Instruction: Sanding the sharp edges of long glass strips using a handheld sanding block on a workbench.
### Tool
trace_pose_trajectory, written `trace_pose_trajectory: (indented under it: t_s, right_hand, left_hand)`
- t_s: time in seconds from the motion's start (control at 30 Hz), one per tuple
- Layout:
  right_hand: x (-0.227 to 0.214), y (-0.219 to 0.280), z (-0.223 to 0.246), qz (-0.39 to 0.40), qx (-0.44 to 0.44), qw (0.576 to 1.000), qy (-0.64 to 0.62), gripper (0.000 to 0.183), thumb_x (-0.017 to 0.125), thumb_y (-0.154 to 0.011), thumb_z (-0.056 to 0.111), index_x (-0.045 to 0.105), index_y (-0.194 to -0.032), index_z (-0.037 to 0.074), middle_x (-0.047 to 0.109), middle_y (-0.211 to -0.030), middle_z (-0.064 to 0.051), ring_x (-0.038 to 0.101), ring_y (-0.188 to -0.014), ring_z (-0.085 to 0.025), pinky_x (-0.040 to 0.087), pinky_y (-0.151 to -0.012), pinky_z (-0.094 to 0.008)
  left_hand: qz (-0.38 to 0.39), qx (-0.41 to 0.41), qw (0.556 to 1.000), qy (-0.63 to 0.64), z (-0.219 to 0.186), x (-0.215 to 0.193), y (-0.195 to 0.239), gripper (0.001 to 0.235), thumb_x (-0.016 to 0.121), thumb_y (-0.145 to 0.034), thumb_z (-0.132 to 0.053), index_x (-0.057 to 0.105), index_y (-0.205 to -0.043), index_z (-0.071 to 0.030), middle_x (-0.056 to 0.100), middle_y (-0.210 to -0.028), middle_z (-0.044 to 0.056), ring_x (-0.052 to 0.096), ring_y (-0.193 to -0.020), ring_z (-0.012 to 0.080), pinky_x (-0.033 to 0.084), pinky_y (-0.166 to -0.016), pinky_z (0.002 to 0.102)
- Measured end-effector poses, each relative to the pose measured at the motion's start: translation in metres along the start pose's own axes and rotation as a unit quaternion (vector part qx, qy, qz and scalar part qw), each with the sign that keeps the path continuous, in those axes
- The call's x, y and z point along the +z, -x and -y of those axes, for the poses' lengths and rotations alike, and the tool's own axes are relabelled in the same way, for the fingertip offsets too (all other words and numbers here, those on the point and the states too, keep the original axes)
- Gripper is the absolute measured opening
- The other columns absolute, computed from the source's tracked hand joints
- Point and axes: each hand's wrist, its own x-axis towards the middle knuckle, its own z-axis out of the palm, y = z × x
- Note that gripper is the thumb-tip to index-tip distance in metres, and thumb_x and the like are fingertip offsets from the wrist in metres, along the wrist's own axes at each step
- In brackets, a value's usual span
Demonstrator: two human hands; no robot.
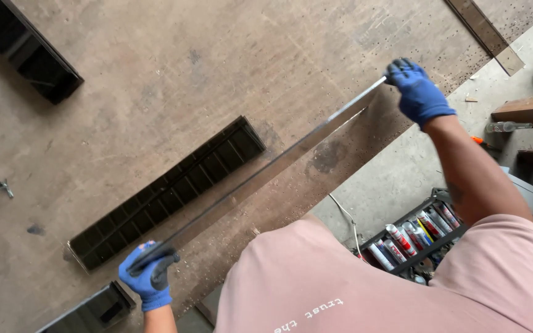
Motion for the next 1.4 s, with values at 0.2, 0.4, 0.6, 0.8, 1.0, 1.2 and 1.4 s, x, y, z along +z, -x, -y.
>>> trace_pose_trajectory:
  t_s: [0.2, 0.4, 0.6, 0.8, 1.0, 1.2, 1.4]
  right_hand:
    - [-0.032, 0.016, -0.002, -0.201, 0.028, 0.969, -0.142, 0.075, 0.039, -0.078, -0.025, 0.053, -0.150, -0.010, 0.057, -0.146, -0.034, 0.054, -0.136, -0.045, 0.037, -0.120, -0.045]
    - [-0.069, 0.020, 0.048, -0.016, -0.021, 0.879, -0.475, 0.076, 0.037, -0.075, -0.034, 0.048, -0.145, -0.009, 0.054, -0.151, -0.020, 0.050, -0.145, -0.030, 0.032, -0.115, -0.025]
    - [-0.061, 0.017, 0.045, -0.024, 0.085, 0.961, -0.262, 0.095, 0.035, -0.072, -0.034, 0.054, -0.153, 0.013, 0.058, -0.148, -0.014, 0.062, -0.117, -0.022, 0.050, -0.096, -0.033]
    - [-0.078, 0.026, 0.040, -0.034, 0.018, 0.887, -0.461, 0.054, 0.040, -0.103, -0.016, 0.047, -0.153, 0.003, 0.058, -0.144, -0.025, 0.025, -0.047, -0.002, 0.025, -0.037, -0.017]
    - [-0.075, 0.034, 0.114, 0.034, -0.201, 0.909, -0.364, 0.094, 0.021, -0.058, -0.026, 0.056, -0.140, 0.001, 0.063, -0.135, -0.021, 0.073, -0.115, -0.030, 0.054, -0.113, -0.040]
    - [-0.073, 0.040, 0.088, -0.266, -0.117, 0.945, -0.151, 0.069, 0.033, -0.080, -0.034, 0.058, -0.141, -0.013, 0.059, -0.142, -0.032, 0.058, -0.135, -0.045, 0.050, -0.118, -0.050]
    - [-0.018, 0.035, 0.033, -0.159, -0.160, 0.970, -0.095, 0.075, 0.036, -0.075, -0.034, 0.057, -0.143, -0.010, 0.058, -0.144, -0.035, 0.052, -0.138, -0.051, 0.035, -0.126, -0.057]
  left_hand:
    - [0.069, 0.114, 0.991, -0.025, -0.050, 0.028, 0.006, 0.025, 0.053, -0.083, 0.009, 0.042, -0.061, 0.003, 0.029, -0.061, 0.007, 0.030, -0.058, 0.0212, 0.024, -0.056, 0.037]
    - [0.086, 0.138, 0.984, -0.080, -0.073, 0.039, 0.006, 0.018, 0.067, -0.077, 0.005, 0.054, -0.067, 0.010, 0.045, -0.063, 0.012, 0.042, -0.058, 0.0225, 0.030, -0.057, 0.034]
    - [0.068, -0.019, 0.993, 0.098, -0.066, 0.025, 0.004, 0.034, 0.041, -0.085, -0.018, 0.034, -0.052, -0.011, 0.026, -0.054, 0.006, 0.031, -0.053, 0.0213, 0.023, -0.054, 0.038]
    - [0.064, 0.252, 0.964, -0.058, -0.049, 0.010, 0.015, 0.056, 0.094, -0.054, -0.006, 0.057, -0.095, 0.008, 0.062, -0.081, 0.020, 0.063, -0.069, 0.0349, 0.053, -0.062, 0.043]
    - [0.078, 0.261, 0.955, -0.121, -0.067, 0.026, 0.015, 0.032, 0.089, -0.062, -0.003, 0.058, -0.065, 0.007, 0.042, -0.059, 0.009, 0.047, -0.055, 0.0229, 0.045, -0.056, 0.036]
    - [0.111, 0.237, 0.959, -0.109, -0.072, 0.027, 0.018, 0.030, 0.089, -0.059, -0.002, 0.067, -0.077, 0.010, 0.062, -0.069, 0.019, 0.061, -0.060, 0.0297, 0.049, -0.060, 0.037]
    - [0.112, 0.293, 0.941, -0.128, -0.070, 0.030, 0.010, 0.040, 0.082, -0.069, 0.006, 0.045, -0.055, 0.005, 0.039, -0.056, 0.015, 0.041, -0.052, 0.0272, 0.043, -0.053, 0.040]
